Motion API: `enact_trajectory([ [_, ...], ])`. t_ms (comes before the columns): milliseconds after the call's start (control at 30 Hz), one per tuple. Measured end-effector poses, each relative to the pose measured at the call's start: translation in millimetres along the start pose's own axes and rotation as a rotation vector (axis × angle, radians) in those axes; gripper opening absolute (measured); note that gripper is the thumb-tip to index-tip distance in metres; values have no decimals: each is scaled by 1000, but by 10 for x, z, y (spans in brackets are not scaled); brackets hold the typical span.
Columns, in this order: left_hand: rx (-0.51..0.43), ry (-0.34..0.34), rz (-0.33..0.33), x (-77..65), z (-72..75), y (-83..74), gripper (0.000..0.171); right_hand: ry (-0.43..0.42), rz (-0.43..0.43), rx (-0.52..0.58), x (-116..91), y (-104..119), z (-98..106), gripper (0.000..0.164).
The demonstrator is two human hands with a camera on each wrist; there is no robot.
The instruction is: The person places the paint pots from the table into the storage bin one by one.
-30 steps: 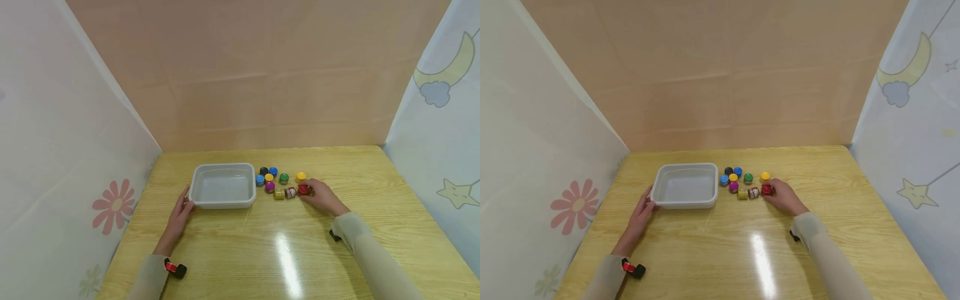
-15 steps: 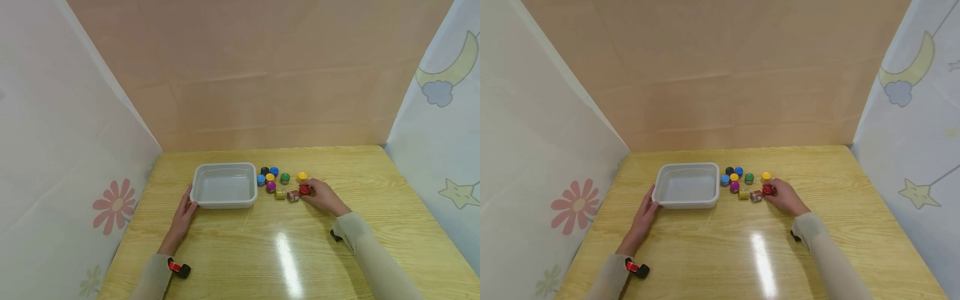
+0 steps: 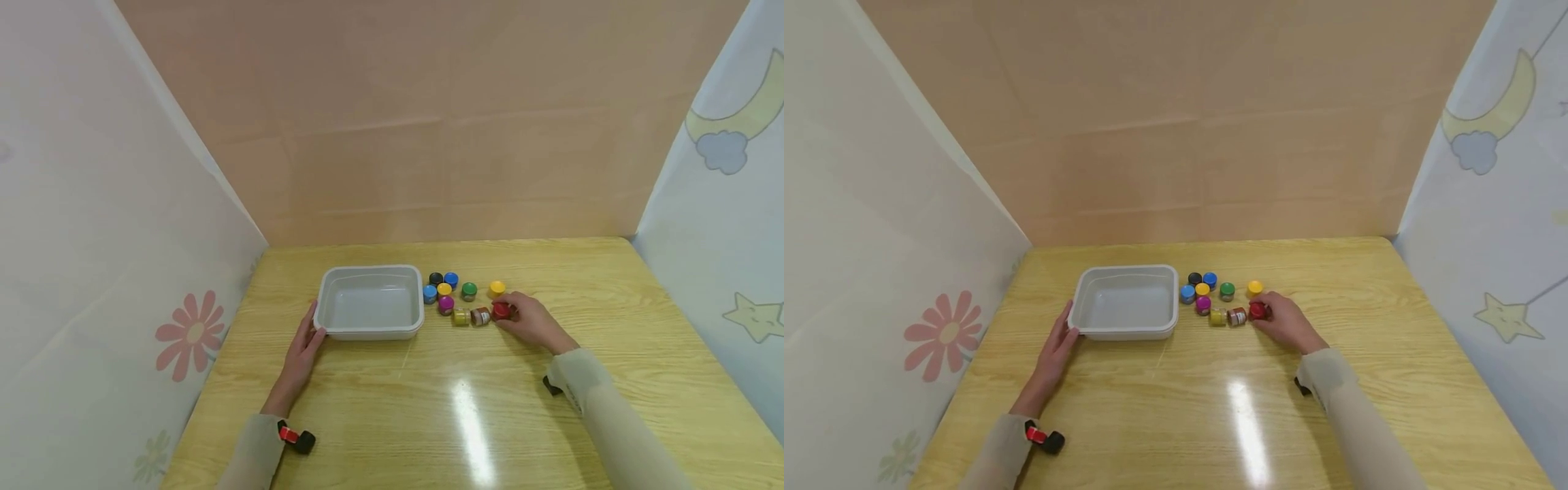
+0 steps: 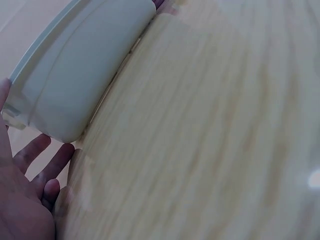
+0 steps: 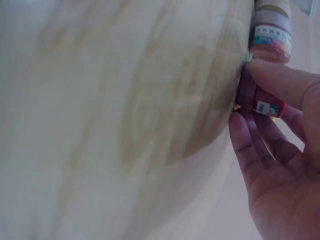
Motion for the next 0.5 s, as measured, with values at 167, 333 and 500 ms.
enact_trajectory([
  [167, 56, 7, 8, -27, 1, -1, 63, 8, 1, -16, -32, -6, 32, 38],
  [333, 68, 7, 5, -32, -3, -22, 62, -10, -22, -24, -39, -19, 68, 39],
  [500, 51, 10, 30, -21, -18, -29, 62, -40, -43, -13, -36, 26, 128, 38],
])
Point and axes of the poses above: each hand's wrist, its own x-axis towards the middle knuckle, its own z-axis out of the back of the hand, y = z × x, the point moved 1 cm from there along x, towards the middle knuckle, and after that the axes turned 5 degrees about -x, right-handed, at the moved point
